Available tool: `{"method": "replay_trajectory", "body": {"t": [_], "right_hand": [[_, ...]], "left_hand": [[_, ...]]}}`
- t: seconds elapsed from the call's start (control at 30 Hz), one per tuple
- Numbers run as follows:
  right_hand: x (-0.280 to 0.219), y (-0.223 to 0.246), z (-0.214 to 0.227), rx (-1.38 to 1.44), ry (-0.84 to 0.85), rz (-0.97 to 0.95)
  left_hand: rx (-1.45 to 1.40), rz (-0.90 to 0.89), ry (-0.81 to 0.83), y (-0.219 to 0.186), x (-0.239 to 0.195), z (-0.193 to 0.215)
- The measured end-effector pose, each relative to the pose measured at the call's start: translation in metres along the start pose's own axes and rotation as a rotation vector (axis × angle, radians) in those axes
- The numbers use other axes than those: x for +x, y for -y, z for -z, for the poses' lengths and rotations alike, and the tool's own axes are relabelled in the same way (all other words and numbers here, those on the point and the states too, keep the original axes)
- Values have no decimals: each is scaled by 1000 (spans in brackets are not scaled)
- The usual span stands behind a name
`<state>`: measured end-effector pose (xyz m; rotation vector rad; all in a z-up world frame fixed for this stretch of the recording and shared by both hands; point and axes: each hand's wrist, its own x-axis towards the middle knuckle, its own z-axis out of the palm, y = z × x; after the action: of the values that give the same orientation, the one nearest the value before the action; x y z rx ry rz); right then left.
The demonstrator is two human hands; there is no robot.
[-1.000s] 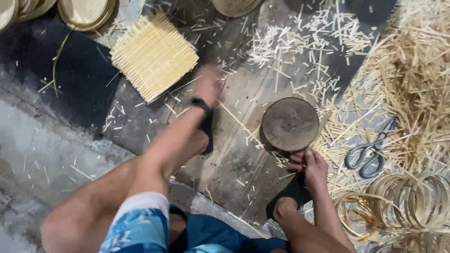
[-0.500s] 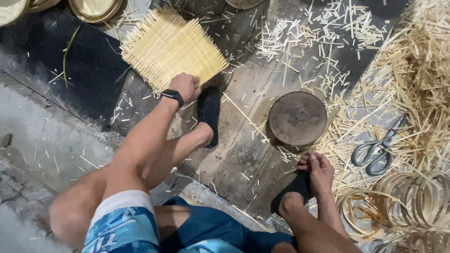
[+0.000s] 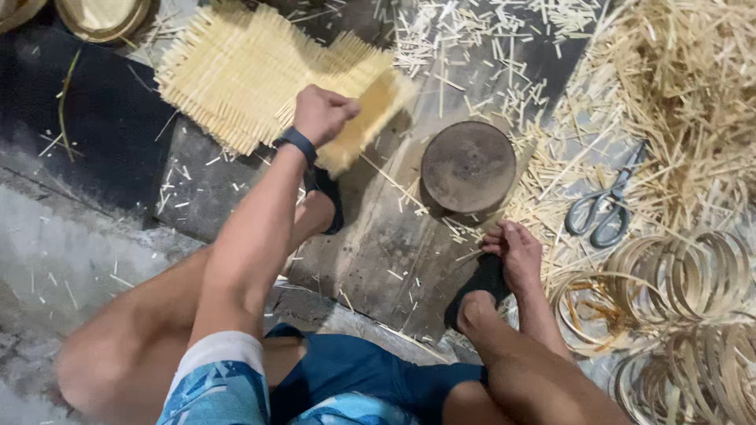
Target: The person sits on the floor and repeatedly places a circular bamboo frame over a flat woven bamboo mat, then uses shears to trim the excess mat material flush with the frame. After each trim, the finished tray is stacked with others nearby.
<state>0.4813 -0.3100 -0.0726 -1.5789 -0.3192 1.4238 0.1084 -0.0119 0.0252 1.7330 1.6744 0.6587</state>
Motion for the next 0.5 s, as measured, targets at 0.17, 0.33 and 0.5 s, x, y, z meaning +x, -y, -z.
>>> {"method": "replay_trajectory", "body": {"t": [0.17, 0.33, 0.5], "right_hand": [[-2, -1, 2, 183, 60, -12], [-4, 10, 5, 109, 69, 60], [21, 36, 9, 357, 145, 72]], "left_hand": [[-105, 126, -309, -5, 13, 7], [212, -517, -485, -59, -27, -12], [36, -986, 145, -81, -119, -100]]}}
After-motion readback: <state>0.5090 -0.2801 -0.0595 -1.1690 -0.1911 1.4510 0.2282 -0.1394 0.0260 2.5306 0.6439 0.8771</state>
